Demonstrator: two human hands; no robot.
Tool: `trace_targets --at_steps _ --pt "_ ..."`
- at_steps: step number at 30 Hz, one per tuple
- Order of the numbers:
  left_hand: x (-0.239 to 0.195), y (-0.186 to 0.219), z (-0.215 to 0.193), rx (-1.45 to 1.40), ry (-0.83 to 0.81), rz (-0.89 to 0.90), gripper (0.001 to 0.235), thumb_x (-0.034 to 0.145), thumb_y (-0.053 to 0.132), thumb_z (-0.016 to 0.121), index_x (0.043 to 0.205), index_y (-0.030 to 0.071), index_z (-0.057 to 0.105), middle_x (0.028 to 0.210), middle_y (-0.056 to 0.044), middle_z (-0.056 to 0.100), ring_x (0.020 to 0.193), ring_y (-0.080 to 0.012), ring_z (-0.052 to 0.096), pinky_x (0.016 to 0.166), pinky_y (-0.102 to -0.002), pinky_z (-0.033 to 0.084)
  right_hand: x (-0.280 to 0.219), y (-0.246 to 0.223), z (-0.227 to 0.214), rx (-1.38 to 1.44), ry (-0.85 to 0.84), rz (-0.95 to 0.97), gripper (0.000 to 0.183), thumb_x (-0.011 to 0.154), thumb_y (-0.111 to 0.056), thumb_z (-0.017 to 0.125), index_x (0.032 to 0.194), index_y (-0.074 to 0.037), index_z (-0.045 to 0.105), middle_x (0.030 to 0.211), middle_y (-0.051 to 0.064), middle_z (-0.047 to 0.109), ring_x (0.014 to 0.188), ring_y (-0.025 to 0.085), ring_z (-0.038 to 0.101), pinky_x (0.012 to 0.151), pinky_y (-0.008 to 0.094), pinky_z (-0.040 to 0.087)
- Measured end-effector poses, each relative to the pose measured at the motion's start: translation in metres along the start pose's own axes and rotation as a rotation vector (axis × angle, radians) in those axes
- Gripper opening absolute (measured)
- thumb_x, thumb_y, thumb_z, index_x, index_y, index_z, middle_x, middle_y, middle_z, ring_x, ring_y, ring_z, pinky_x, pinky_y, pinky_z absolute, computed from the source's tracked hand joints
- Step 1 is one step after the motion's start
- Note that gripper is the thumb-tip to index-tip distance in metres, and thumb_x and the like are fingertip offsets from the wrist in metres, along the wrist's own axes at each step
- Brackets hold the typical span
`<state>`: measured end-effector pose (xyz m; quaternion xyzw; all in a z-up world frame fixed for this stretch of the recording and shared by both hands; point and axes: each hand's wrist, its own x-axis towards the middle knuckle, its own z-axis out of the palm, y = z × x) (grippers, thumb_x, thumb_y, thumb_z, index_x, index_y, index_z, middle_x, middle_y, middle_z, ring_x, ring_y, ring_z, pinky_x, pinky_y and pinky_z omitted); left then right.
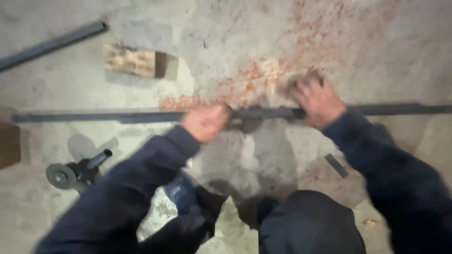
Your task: Measuring, marking, and cutting metal square bars using an angle grinder on a workshop floor.
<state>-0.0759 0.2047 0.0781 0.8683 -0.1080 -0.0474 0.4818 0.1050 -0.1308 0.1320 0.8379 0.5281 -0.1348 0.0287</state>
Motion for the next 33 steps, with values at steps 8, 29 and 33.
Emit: trace_targets --at_steps 8,29,33 --pt "0.016 0.0 0.08 0.597 -0.095 0.125 0.04 0.087 0.02 0.063 0.125 0.009 0.065 0.121 -0.01 0.061 0.11 -0.0305 0.064 0.084 -0.045 0.056 -0.204 0.124 0.07 0.179 -0.105 0.298 0.047 0.083 -0.037 0.073 0.127 -0.021 0.071 0.119 0.008 0.074 0.106 0.03 0.07 0.095 0.042 0.053" --pt "-0.01 -0.055 0.062 0.479 -0.054 -0.131 0.049 0.082 0.033 0.077 0.126 0.014 0.067 0.125 -0.009 0.064 0.117 -0.031 0.058 0.094 -0.052 0.048 -0.178 0.131 0.146 0.25 -0.022 0.299 0.051 0.077 -0.024 0.078 0.127 -0.02 0.072 0.117 0.012 0.064 0.113 0.036 0.06 0.1 0.046 0.053" --pt "-0.021 -0.095 0.081 0.451 -0.073 -0.082 0.033 0.085 0.025 0.07 0.114 0.011 0.067 0.112 -0.012 0.064 0.109 -0.0351 0.061 0.093 -0.046 0.053 -0.154 0.129 0.145 0.201 -0.026 0.275 0.038 0.078 -0.031 0.08 0.115 -0.023 0.075 0.103 0.009 0.068 0.102 0.034 0.063 0.088 0.049 0.052"
